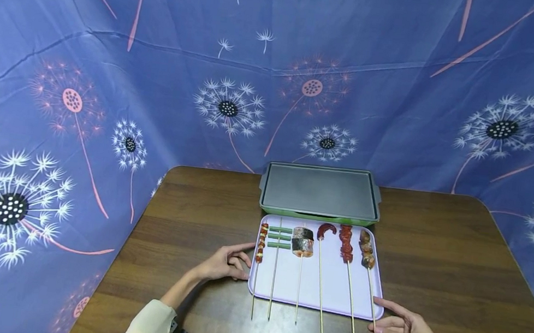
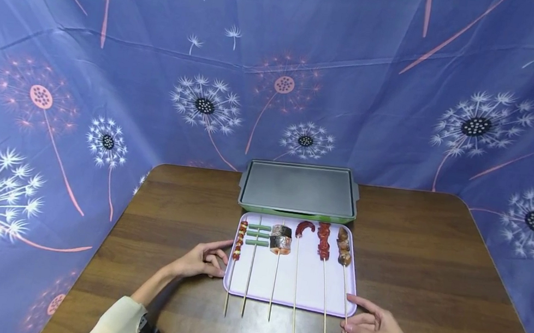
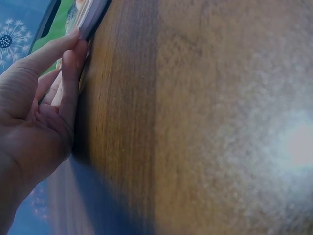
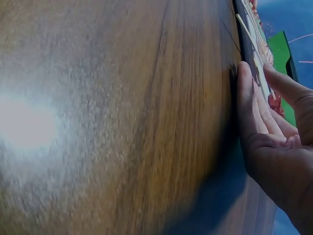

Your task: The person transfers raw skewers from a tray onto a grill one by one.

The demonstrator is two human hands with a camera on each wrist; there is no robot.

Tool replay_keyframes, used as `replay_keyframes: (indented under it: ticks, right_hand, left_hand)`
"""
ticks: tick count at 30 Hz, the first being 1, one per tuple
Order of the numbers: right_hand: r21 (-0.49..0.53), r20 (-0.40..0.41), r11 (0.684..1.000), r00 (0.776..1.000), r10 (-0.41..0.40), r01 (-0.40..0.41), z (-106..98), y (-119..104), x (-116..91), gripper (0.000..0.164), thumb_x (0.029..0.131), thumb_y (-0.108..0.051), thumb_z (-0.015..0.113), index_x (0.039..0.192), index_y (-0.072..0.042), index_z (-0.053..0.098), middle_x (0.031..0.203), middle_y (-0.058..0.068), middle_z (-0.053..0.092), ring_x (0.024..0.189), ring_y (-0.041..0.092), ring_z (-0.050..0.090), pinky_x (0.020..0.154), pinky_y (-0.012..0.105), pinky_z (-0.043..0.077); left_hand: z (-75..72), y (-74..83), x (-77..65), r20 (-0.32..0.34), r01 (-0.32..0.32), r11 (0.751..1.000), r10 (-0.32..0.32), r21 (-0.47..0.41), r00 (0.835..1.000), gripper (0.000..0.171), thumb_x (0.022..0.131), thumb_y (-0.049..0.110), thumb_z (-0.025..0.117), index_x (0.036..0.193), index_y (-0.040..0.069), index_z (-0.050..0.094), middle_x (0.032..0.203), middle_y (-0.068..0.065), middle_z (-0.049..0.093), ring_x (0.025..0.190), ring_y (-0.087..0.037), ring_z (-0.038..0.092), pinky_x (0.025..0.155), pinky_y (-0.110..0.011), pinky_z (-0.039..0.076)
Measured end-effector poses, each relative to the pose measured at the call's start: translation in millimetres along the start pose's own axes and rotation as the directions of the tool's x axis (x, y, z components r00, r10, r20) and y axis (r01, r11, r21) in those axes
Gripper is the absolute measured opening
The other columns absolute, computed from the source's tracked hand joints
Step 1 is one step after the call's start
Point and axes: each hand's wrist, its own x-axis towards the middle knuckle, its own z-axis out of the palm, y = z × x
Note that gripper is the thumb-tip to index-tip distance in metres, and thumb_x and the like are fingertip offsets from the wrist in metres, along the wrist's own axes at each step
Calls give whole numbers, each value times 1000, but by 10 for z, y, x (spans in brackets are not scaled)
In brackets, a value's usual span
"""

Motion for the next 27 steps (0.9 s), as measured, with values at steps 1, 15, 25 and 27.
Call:
replay_keyframes:
  ticks: [1, 15, 25, 27]
  right_hand:
    - [16, 7, 1000, 1000, -11, 11, 8, 11, 2, 64, 100, 11, 50, 146, -35, 51, 118, 12, 75, 110, 18, 73, 89, 37, 60]
    - [73, 22, 997, 999, 30, -31, -7, -15, -35, 63, 100, 11, 51, 144, -34, 53, 117, 4, 74, 107, 13, 72, 91, 32, 60]
    - [183, 117, 983, 993, 13, -35, -120, -47, -82, 67, 100, 15, 44, 152, -27, 47, 123, 6, 71, 112, 11, 69, 98, 32, 56]
    - [185, 123, 982, 992, 9, -32, -137, -41, -90, 68, 101, 16, 42, 153, -27, 46, 124, 6, 70, 114, 11, 69, 98, 31, 56]
  left_hand:
    - [1, -1, -1, 1, 4, 1000, -4, 0, 1000, 84, 86, -11, 73, 157, -7, 28, 116, -41, 57, 78, 0, 70, 64, -18, 55]
    - [8, 0, -1, -14, 28, 1000, -28, -14, 1000, 82, 86, -12, 72, 157, -7, 30, 114, -30, 63, 77, -3, 71, 64, -18, 55]
    - [16, 15, 2, -23, 39, 999, -39, -13, 999, 82, 87, -11, 73, 157, -5, 31, 115, -36, 60, 78, -2, 71, 64, -19, 55]
    - [17, 16, 2, -24, 36, 999, -37, -9, 999, 82, 87, -11, 73, 157, -5, 31, 116, -38, 59, 78, -2, 71, 64, -19, 55]
